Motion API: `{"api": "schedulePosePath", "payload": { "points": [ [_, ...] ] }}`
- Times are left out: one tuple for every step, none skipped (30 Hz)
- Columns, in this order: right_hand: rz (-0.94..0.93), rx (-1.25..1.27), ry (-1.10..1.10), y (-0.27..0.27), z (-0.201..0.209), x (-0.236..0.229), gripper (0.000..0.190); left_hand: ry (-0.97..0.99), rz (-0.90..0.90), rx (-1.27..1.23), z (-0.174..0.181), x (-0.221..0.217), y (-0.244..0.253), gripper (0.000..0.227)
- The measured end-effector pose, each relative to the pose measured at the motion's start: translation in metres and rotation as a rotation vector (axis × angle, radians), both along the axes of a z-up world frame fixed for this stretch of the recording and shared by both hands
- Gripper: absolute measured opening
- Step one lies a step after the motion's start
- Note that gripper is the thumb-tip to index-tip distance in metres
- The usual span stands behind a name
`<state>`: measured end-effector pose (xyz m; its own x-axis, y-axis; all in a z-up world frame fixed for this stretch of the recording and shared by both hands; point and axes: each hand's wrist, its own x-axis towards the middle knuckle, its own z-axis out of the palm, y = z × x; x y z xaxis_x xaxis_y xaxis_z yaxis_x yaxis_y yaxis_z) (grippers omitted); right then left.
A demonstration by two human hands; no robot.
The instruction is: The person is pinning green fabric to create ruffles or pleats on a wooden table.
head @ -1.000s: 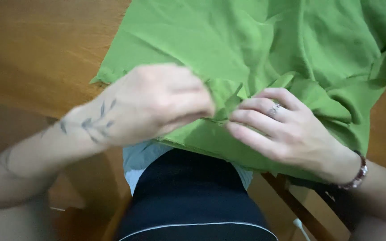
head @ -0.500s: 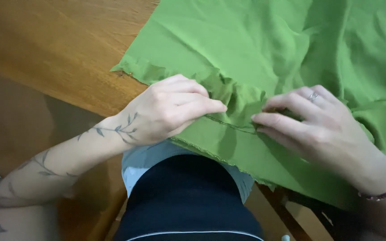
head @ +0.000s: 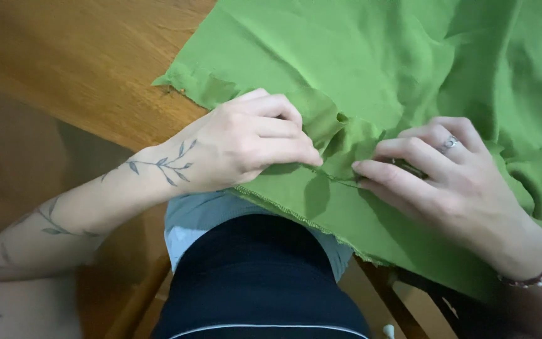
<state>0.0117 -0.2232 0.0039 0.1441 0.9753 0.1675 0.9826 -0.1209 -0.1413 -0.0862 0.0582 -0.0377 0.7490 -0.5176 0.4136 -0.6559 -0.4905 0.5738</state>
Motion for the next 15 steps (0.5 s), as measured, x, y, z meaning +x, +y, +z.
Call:
{"api": "schedulePosePath", "payload": {
  "points": [
    [-0.001, -0.002, 0.001, 0.0, -0.001, 0.0, 0.019, 0.001, -0.001, -0.002, 0.0, 0.0, 0.0, 0.028],
    [0.022, 0.01, -0.004, 0.0, -0.003, 0.0, 0.015, -0.016, -0.011, 0.024, 0.001, 0.001, 0.0, 0.027],
    [0.048, 0.023, -0.009, 0.001, -0.005, 0.001, 0.011, -0.033, -0.02, 0.052, 0.001, 0.001, 0.0, 0.026],
    [0.049, 0.024, -0.009, 0.001, -0.004, 0.0, 0.011, -0.033, -0.018, 0.052, 0.001, 0.001, -0.001, 0.026],
    [0.059, 0.031, -0.02, 0.002, -0.004, 0.0, 0.009, -0.05, -0.021, 0.065, 0.001, 0.002, -0.001, 0.025],
    [0.069, 0.037, -0.032, 0.002, -0.003, -0.001, 0.007, -0.067, -0.024, 0.078, 0.0, 0.002, -0.001, 0.024],
    [0.069, 0.037, -0.03, 0.003, -0.003, -0.001, 0.007, -0.065, -0.024, 0.078, 0.0, 0.003, -0.001, 0.024],
    [0.075, 0.046, -0.031, 0.003, -0.002, -0.002, 0.006, -0.068, -0.041, 0.078, 0.0, 0.004, -0.001, 0.025],
    [0.08, 0.054, -0.035, 0.003, -0.002, -0.002, 0.004, -0.073, -0.058, 0.078, 0.0, 0.005, 0.0, 0.025],
    [0.08, 0.053, -0.035, 0.004, -0.002, -0.002, 0.004, -0.073, -0.059, 0.077, 0.0, 0.007, 0.0, 0.025],
    [0.083, 0.073, -0.036, 0.004, -0.002, -0.003, 0.006, -0.066, -0.07, 0.092, 0.001, 0.008, 0.0, 0.025],
    [0.087, 0.093, -0.037, 0.004, -0.001, -0.003, 0.009, -0.059, -0.082, 0.107, 0.001, 0.008, 0.001, 0.025],
    [0.089, 0.093, -0.035, 0.005, -0.001, -0.004, 0.009, -0.057, -0.079, 0.108, 0.002, 0.009, 0.001, 0.025],
    [0.087, 0.088, -0.039, 0.005, -0.001, -0.004, 0.009, -0.057, -0.083, 0.122, 0.003, 0.009, 0.001, 0.027],
    [0.083, 0.083, -0.046, 0.006, 0.0, -0.004, 0.009, -0.06, -0.09, 0.136, 0.004, 0.011, 0.001, 0.029]
  ]
}}
